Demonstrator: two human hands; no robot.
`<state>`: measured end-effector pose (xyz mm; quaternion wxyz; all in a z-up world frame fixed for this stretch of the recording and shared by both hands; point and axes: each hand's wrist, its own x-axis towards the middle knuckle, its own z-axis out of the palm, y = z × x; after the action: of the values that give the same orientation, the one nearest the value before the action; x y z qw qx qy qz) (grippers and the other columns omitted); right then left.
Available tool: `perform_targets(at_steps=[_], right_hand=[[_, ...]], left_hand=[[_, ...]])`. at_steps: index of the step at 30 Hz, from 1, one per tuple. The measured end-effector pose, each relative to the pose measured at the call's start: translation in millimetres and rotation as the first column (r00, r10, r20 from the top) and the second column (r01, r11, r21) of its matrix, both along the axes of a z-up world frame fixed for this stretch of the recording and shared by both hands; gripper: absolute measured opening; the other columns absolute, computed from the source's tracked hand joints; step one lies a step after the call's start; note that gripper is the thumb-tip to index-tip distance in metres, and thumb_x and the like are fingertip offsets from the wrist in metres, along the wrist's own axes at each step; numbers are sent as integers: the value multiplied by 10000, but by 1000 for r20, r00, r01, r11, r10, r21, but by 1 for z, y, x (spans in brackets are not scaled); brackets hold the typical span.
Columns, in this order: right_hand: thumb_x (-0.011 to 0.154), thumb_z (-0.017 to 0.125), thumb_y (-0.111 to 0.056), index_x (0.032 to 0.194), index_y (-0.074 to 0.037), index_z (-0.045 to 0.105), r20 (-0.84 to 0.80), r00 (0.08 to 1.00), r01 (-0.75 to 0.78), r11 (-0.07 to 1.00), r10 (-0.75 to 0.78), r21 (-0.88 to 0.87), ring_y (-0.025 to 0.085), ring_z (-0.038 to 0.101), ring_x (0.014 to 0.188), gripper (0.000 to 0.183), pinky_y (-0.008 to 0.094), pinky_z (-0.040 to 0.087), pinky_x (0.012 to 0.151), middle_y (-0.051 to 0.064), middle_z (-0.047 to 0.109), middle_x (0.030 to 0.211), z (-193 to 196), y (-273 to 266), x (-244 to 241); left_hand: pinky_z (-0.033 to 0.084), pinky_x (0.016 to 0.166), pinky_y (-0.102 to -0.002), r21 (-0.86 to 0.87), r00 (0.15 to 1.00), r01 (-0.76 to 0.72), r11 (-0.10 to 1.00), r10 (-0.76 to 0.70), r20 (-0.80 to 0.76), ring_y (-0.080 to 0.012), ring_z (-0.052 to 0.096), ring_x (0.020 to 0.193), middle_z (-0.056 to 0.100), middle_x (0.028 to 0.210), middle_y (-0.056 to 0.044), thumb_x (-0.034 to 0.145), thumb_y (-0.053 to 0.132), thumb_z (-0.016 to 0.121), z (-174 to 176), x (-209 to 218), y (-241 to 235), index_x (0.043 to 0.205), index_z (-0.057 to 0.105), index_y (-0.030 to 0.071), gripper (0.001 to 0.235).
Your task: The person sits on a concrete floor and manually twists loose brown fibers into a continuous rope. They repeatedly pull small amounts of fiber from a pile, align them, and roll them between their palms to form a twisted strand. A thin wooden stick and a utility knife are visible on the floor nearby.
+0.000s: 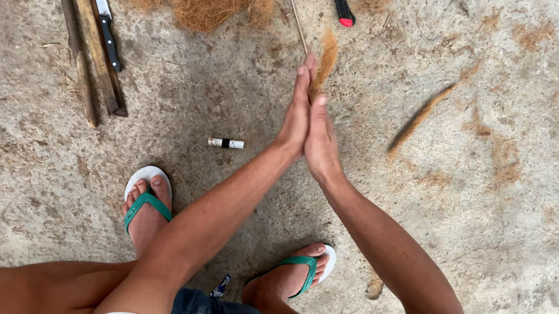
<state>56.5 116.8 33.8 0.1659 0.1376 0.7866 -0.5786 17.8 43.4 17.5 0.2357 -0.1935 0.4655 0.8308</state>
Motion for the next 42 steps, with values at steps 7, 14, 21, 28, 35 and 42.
perform_targets(at_steps=[7,14,21,28,35,42], right_hand=[[900,71,-801,1648,-56,248,-37,958,286,954,-284,95,428,617,1129,1070,478,578,848,351,494,1395,-8,48,-44],[1144,189,-692,1609,-13,443,-275,919,254,958,-281,-131,195,610,1337,861,375,539,1115,191,548,1513,-41,81,-39],[1093,546,-257,1350,-77,692,-62,996,-68,998,67,-12,227,661,953,346,406,577,895,151,734,1067,-11,66,-31],[1079,580,-174,1225,-47,706,-148,988,-59,986,36,-155,203,704,1075,232,405,562,998,112,766,1130,0,44,-21],[1100,141,-598,1632,-42,225,-25,1000,-9,990,5,-140,306,263,1489,774,494,269,1197,200,258,1626,5,-3,17],[877,95,-841,1650,-83,119,-46,958,270,944,-283,-188,356,87,1576,1083,591,138,1238,187,93,1709,2,23,-32]], left_hand=[[284,1222,-539,-4,916,235,972,-223,-335,-331,243,1558,206,1705,-206,1071,610,221,-9,42,35,1678,163,63,819],[605,808,-340,4,997,72,997,-72,-28,-239,685,936,741,1124,-176,1016,107,579,-14,30,43,1270,698,-21,308],[613,887,-288,25,967,-242,970,243,-76,-143,710,992,745,1171,-99,1008,121,672,-24,-11,16,1286,692,36,292],[371,1177,-475,71,962,-173,982,184,-202,-262,411,1407,387,1651,-139,1074,291,362,-38,-18,-5,1582,388,73,553],[112,1259,-534,-53,944,-115,992,92,-315,-308,48,1610,-16,1746,-95,1055,456,148,-43,-12,4,1654,68,137,683],[57,1275,-545,-96,876,250,963,-267,-401,-305,-73,1611,-93,1756,-107,1059,569,42,1,38,30,1666,120,99,772]])
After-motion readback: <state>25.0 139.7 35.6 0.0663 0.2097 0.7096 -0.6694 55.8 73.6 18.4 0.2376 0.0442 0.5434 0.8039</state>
